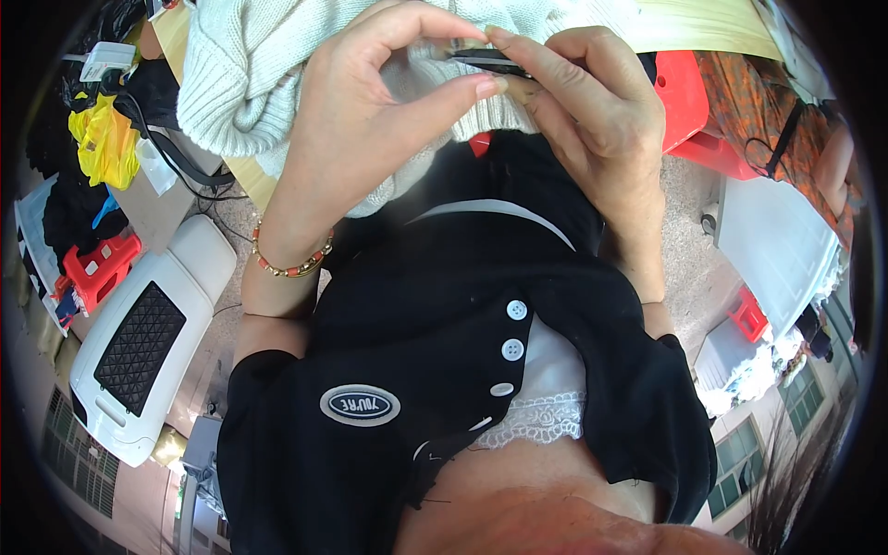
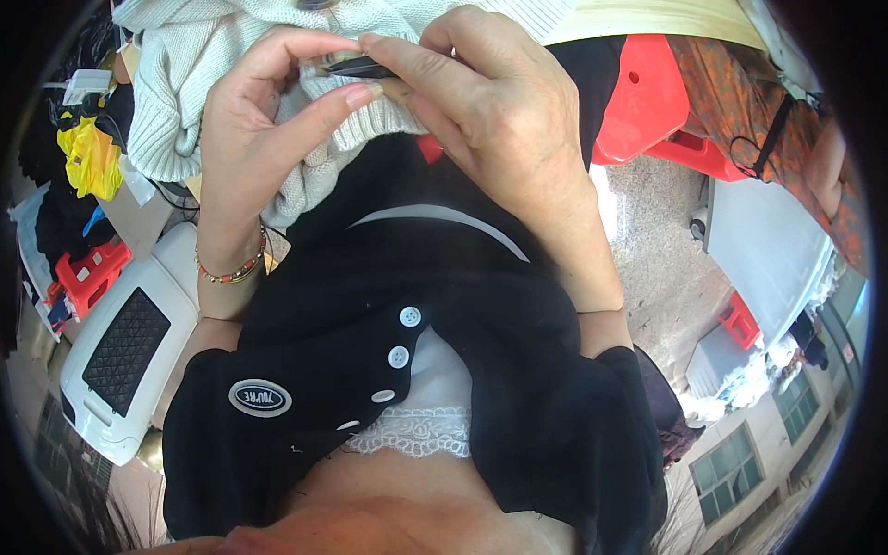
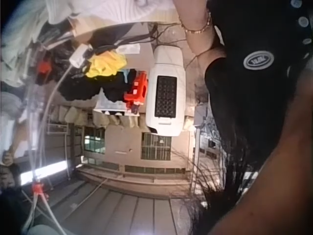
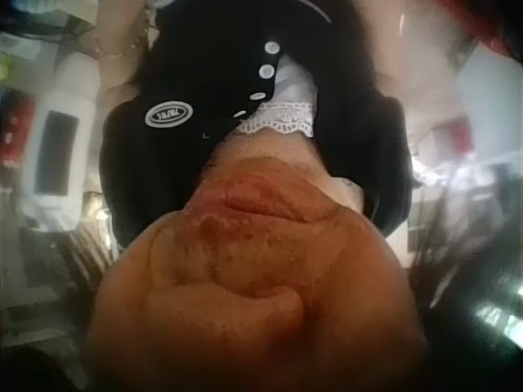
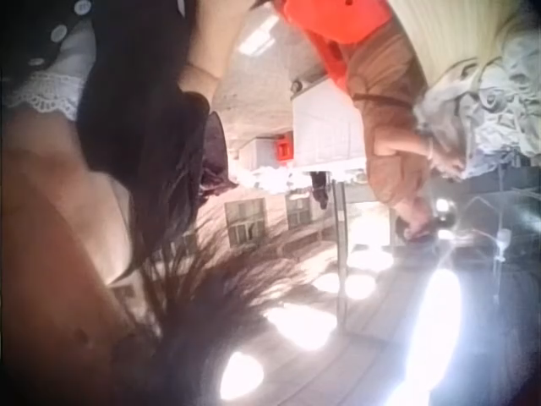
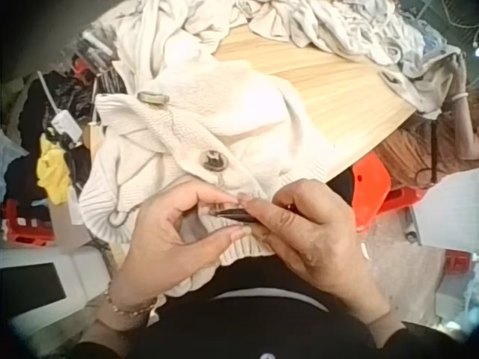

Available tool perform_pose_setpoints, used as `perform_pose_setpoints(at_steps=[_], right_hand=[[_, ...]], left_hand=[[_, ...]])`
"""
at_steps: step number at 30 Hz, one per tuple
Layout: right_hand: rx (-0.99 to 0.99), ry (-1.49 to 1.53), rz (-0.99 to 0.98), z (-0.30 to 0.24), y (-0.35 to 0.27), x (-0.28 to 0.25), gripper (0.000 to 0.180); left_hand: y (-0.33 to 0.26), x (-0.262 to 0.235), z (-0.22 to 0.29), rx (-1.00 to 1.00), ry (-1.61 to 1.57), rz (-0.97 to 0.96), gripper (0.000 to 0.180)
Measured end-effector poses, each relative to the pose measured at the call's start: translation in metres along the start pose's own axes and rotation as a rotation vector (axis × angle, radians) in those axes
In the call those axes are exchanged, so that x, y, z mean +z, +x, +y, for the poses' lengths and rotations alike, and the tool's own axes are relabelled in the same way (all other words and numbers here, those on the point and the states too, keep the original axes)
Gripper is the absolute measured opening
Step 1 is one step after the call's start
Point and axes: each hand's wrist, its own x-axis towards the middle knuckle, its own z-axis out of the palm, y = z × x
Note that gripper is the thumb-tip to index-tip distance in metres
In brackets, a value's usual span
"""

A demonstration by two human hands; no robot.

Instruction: Trimming loose threads from a knitted sweater using a pair of thread snips.

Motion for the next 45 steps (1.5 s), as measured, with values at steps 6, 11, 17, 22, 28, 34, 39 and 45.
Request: perform_pose_setpoints(at_steps=[6,11,17,22,28,34,39,45], right_hand=[[-0.034,0.011,-0.012,0.003,0.001,-0.002,0.04],[-0.037,0.018,-0.041,0.003,0.0,-0.002,0.043],[-0.079,-0.018,-0.024,0.006,-0.002,-0.001,0.042],[-0.099,-0.045,-0.018,0.007,-0.002,-0.001,0.042],[-0.11,-0.056,-0.003,0.009,-0.003,0.002,0.043],[-0.131,-0.047,0.041,0.013,-0.005,0.008,0.042],[-0.026,0.113,0.068,0.02,-0.009,0.012,0.039],[0.063,0.148,0.071,0.02,-0.008,0.008,0.042]], left_hand=[[-0.001,0.0,0.0,-0.007,-0.034,0.001,0.027],[-0.001,-0.002,-0.004,0.027,-0.007,-0.014,0.027],[0.0,-0.002,-0.006,0.067,0.035,-0.029,0.026],[0.0,-0.002,-0.007,0.07,0.067,-0.018,0.025],[-0.001,-0.002,-0.006,0.074,0.126,-0.024,0.027],[0.0,-0.002,-0.008,0.092,0.125,-0.02,0.027],[-0.001,0.001,-0.01,0.065,0.018,-0.029,0.031],[-0.002,-0.003,-0.02,0.052,-0.066,-0.046,0.034]])
